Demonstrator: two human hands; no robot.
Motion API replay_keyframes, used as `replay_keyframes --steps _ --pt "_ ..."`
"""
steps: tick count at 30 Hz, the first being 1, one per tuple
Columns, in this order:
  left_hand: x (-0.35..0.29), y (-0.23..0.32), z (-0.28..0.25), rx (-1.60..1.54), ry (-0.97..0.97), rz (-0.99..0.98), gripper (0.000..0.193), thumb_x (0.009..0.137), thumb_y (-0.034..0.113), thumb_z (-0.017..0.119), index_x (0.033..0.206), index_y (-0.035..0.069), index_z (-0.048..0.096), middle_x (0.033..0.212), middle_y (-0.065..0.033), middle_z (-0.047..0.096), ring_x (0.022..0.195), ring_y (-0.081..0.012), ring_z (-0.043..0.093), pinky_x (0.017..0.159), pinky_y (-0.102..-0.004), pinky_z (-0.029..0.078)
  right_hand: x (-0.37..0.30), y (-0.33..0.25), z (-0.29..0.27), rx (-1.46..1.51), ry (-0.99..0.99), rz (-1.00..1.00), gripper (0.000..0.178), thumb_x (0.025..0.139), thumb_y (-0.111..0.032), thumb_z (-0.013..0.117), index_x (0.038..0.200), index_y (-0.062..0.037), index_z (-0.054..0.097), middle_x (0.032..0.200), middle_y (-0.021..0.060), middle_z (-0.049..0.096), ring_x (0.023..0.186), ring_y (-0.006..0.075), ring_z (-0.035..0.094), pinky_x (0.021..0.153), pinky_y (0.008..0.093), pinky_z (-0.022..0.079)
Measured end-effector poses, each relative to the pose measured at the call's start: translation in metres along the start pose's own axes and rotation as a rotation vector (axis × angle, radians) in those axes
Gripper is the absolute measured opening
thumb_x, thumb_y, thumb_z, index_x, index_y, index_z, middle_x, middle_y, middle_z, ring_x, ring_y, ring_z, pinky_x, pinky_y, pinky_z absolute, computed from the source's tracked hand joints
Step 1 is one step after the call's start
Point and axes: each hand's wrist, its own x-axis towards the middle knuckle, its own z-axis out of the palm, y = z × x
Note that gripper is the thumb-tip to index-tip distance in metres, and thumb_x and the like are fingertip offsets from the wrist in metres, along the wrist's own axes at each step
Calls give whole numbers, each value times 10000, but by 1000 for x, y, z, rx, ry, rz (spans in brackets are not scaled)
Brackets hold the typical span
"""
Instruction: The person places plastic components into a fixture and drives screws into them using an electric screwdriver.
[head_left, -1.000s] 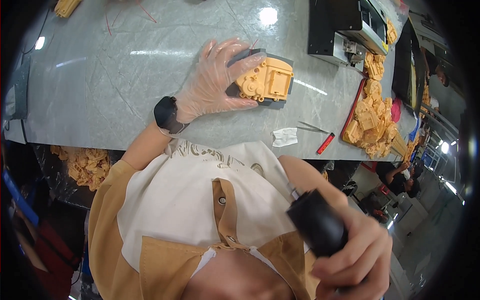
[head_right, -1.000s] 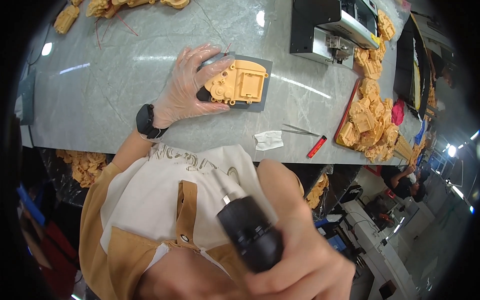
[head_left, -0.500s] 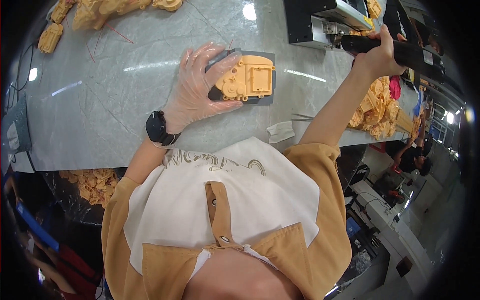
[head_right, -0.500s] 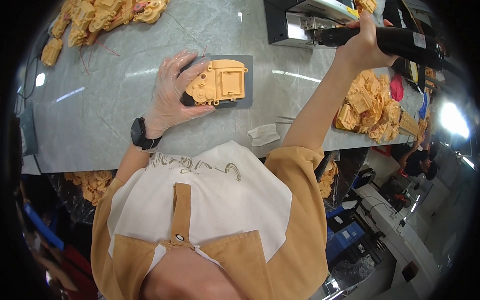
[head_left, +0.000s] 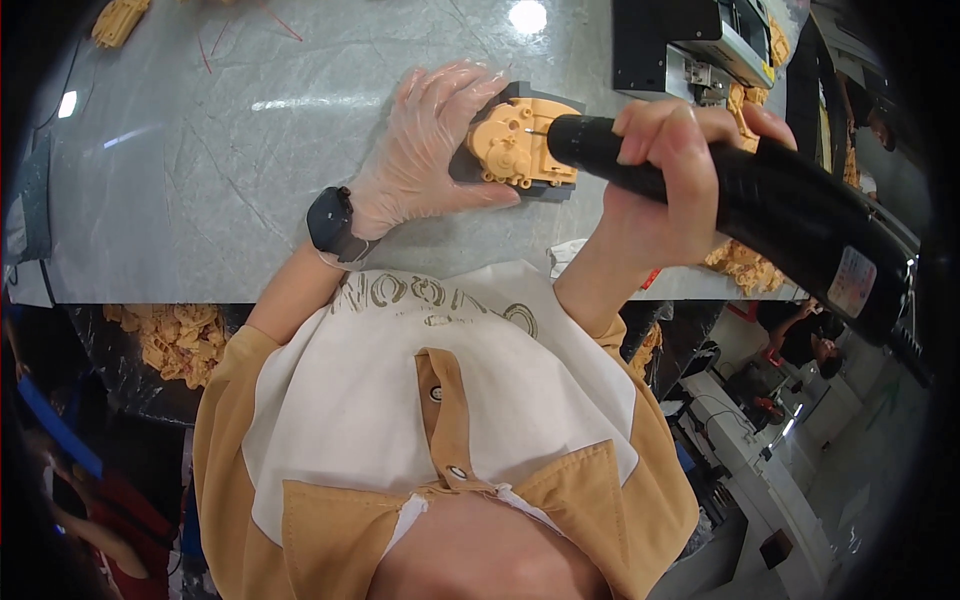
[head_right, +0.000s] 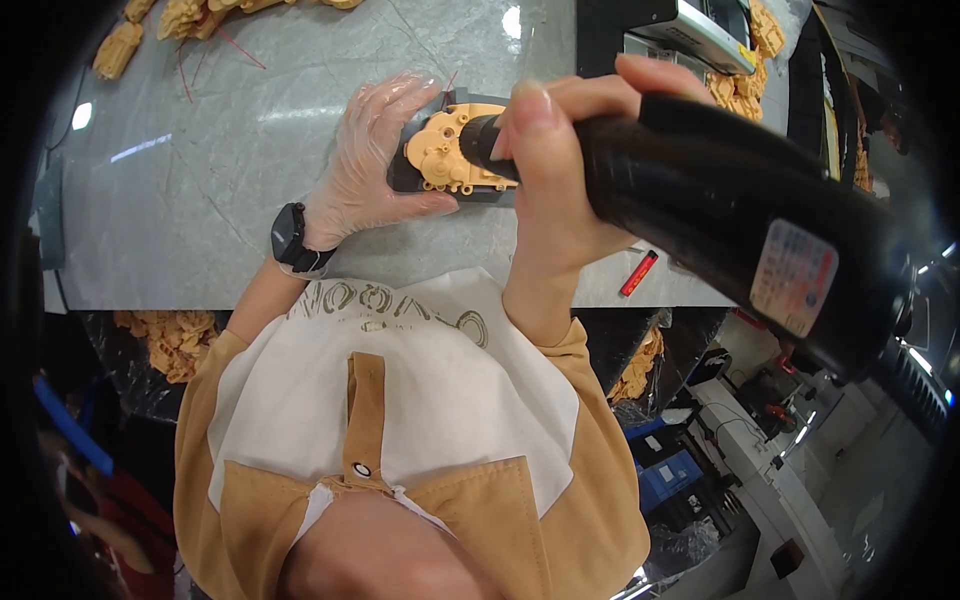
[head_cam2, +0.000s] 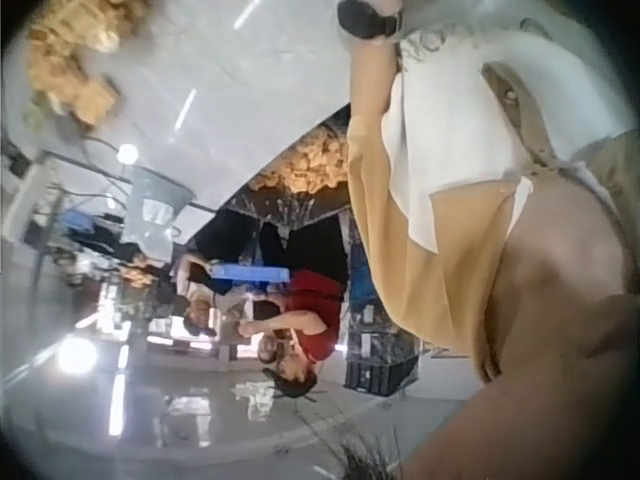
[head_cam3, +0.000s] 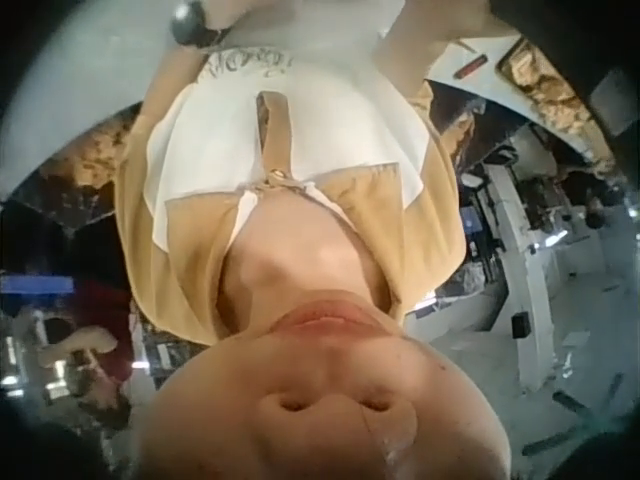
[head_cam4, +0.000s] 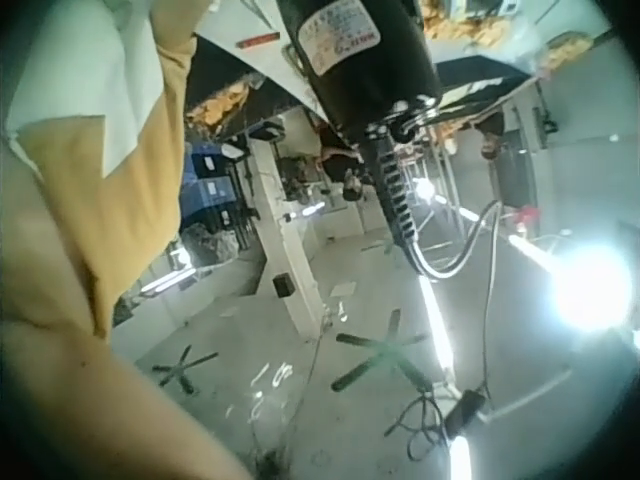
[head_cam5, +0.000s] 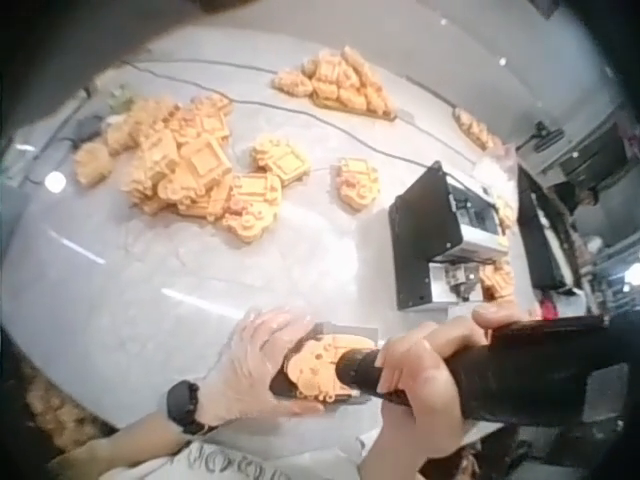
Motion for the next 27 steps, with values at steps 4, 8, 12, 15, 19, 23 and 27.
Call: replay_keyframes --steps 4,8,12,15,19,23,27 --pt "-4 0 -1 -42 24 8 870 571 438 799 1271 107 402 1274 -112 409 1203 -312 371 1013 -438 291 8 10 4 -47 -10 -2 456 709 74 562 1126 -3 395 563 71 503 424 162 452 480 336 422" --pt "-7 0 -2 -4 20 18 813 569 404 808 1230 115 433 1262 -104 416 1180 -307 387 997 -425 309 10 20 10 -36 -14 2 405 688 69 608 1058 -2 457 574 73 535 440 164 495 493 327 437" --pt "-5 -1 -1 -28 12 31 790 563 385 816 1209 122 446 1254 -104 422 1172 -306 392 994 -427 312 15 24 11 -60 2 -15 381 677 79 613 1016 11 452 573 81 538 442 170 500 486 328 438" --pt "-6 -4 -1 -37 34 31 785 561 375 819 1203 119 446 1252 -105 426 1180 -304 390 995 -430 309 18 27 14 -74 -20 -12 352 677 85 612 984 11 454 578 88 544 441 170 499 482 328 440" --pt "-4 -5 -2 -43 31 31 781 570 374 816 1204 116 441 1254 -106 427 1199 -303 382 1005 -437 298 16 31 16 -101 -15 -21 288 684 95 607 921 3 472 584 98 553 438 166 496 481 321 449" --pt "-6 -7 0 -47 22 21 770 573 376 814 1195 113 443 1263 -107 424 1221 -305 369 1027 -460 262 16 32 19 -106 -30 -19 253 680 106 611 866 -8 482 584 101 554 437 157 495 476 312 457" --pt "-6 -7 1 -38 9 9 746 579 381 810 1177 117 450 1274 -106 419 1228 -304 363 1038 -478 237 16 35 16 -135 -107 -34 253 680 109 617 848 -17 476 582 102 556 435 148 493 469 301 460"
